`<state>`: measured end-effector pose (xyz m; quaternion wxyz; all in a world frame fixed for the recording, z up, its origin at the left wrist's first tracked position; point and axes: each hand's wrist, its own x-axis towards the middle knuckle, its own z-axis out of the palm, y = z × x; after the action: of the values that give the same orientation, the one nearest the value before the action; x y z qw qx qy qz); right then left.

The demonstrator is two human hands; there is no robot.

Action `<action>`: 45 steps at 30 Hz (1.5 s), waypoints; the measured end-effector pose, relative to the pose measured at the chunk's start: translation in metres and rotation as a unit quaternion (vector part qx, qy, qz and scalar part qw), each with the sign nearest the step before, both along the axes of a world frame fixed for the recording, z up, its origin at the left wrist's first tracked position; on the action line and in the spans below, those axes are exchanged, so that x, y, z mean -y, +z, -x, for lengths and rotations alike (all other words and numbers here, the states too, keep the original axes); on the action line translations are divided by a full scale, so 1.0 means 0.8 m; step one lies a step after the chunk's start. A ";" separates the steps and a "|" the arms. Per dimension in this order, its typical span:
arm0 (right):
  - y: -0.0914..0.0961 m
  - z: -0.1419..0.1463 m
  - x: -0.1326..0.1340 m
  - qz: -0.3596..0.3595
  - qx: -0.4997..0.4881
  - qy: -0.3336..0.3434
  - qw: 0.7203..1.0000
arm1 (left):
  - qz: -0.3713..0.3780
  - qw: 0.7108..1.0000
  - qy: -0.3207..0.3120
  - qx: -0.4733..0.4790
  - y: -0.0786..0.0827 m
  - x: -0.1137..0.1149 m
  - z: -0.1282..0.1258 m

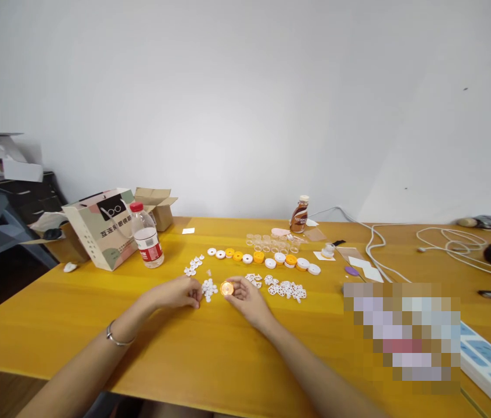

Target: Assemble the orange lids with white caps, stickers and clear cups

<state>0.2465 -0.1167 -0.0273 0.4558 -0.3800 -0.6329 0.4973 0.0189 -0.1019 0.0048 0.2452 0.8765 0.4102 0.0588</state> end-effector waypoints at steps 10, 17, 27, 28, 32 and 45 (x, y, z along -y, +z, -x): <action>-0.001 0.001 0.000 0.035 -0.035 0.018 0.999 | -0.240 0.967 -0.021 0.081 0.004 0.020 -0.035; -0.002 0.002 0.004 0.068 -0.074 0.071 0.992 | -0.442 0.892 -0.071 0.059 -0.004 0.030 -0.062; 0.000 -0.002 0.006 0.094 -0.081 0.058 0.991 | -0.417 0.903 -0.099 0.019 0.005 0.034 -0.052; 0.001 -0.002 0.007 0.097 -0.081 0.056 0.990 | -0.404 0.909 -0.106 0.012 0.007 0.034 -0.050; 0.008 -0.003 0.008 0.091 -0.087 0.034 0.991 | -0.345 0.933 -0.088 0.053 0.014 0.031 -0.039; 0.007 -0.010 0.007 0.081 -0.067 0.011 0.994 | -0.112 0.992 0.038 0.044 -0.003 -0.015 0.009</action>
<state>0.2546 -0.1222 -0.0218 0.4594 -0.3750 -0.5629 0.5758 0.0114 -0.0896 0.0024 0.1611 0.8786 0.4232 0.1519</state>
